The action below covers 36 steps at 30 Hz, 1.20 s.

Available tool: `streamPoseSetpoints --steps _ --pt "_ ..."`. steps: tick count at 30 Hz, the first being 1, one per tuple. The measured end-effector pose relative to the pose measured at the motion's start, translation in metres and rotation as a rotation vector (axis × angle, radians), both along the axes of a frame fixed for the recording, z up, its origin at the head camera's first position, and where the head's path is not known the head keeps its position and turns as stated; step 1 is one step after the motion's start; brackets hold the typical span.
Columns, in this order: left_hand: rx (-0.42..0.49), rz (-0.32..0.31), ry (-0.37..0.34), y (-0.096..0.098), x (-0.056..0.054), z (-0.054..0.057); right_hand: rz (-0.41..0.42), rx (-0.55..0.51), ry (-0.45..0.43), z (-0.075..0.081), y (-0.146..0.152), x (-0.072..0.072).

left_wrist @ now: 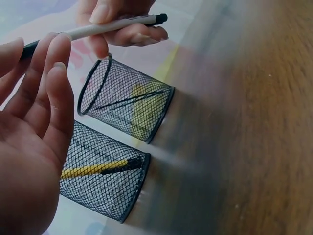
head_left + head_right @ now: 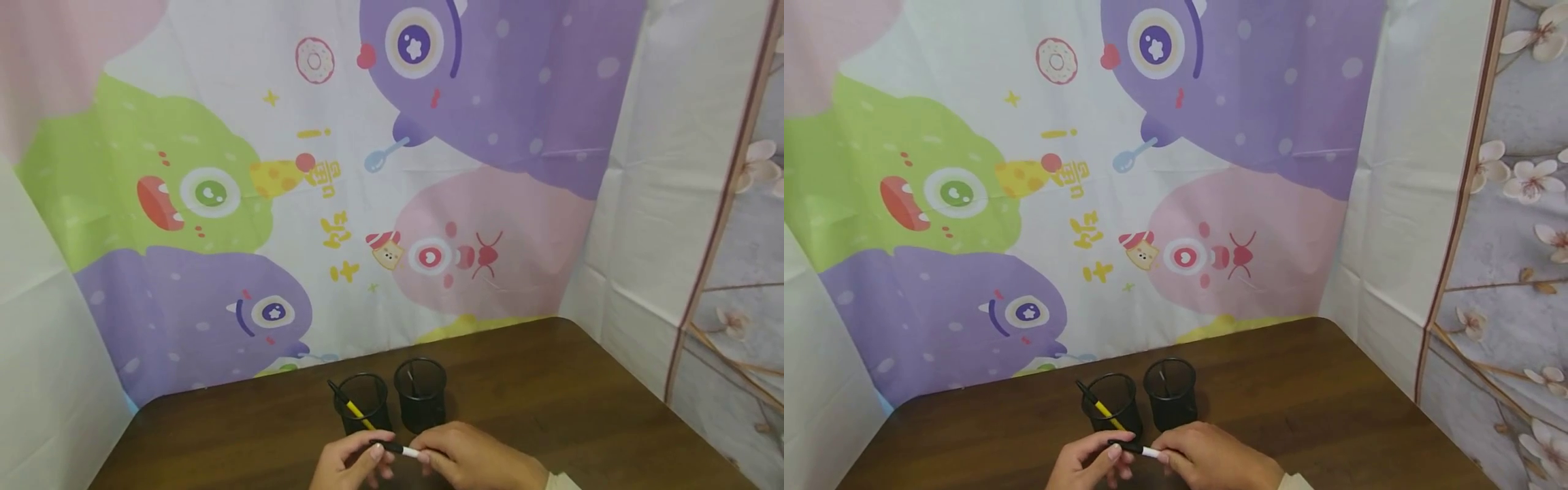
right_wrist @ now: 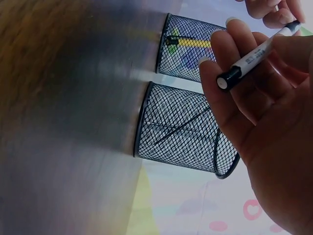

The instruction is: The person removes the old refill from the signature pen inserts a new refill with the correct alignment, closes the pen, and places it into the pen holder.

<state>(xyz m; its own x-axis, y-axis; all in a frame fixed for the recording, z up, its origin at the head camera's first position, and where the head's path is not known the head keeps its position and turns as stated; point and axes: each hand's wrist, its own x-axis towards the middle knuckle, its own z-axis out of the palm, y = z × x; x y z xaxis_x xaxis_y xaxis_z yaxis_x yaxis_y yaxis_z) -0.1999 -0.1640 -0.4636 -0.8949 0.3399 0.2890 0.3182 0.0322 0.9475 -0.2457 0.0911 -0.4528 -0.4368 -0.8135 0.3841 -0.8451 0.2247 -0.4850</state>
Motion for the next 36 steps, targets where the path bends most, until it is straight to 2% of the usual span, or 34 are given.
streamPoseSetpoints --steps 4,7,11,15,20,27,36 --pt "0.002 0.003 0.040 0.000 0.000 -0.002 0.011 0.009 -0.014 0.001 -0.001 0.002" --pt "0.015 0.033 0.108 0.001 -0.001 -0.003 -0.005 0.011 0.001 0.002 -0.002 0.002" --pt "0.038 0.075 0.239 0.003 -0.002 -0.008 -0.010 0.010 0.000 0.002 -0.003 0.004" --pt "0.031 0.107 0.308 0.005 -0.002 -0.012 0.005 -0.002 -0.005 0.000 -0.003 0.006" --pt "0.004 0.182 0.339 0.007 -0.003 -0.013 -0.016 -0.032 0.023 -0.002 -0.004 0.005" --pt "0.025 0.241 0.418 0.010 -0.004 -0.013 -0.027 -0.033 0.051 -0.002 -0.006 0.003" --pt "0.008 0.338 0.368 0.015 -0.002 -0.014 -0.025 -0.072 0.099 -0.004 -0.005 0.003"
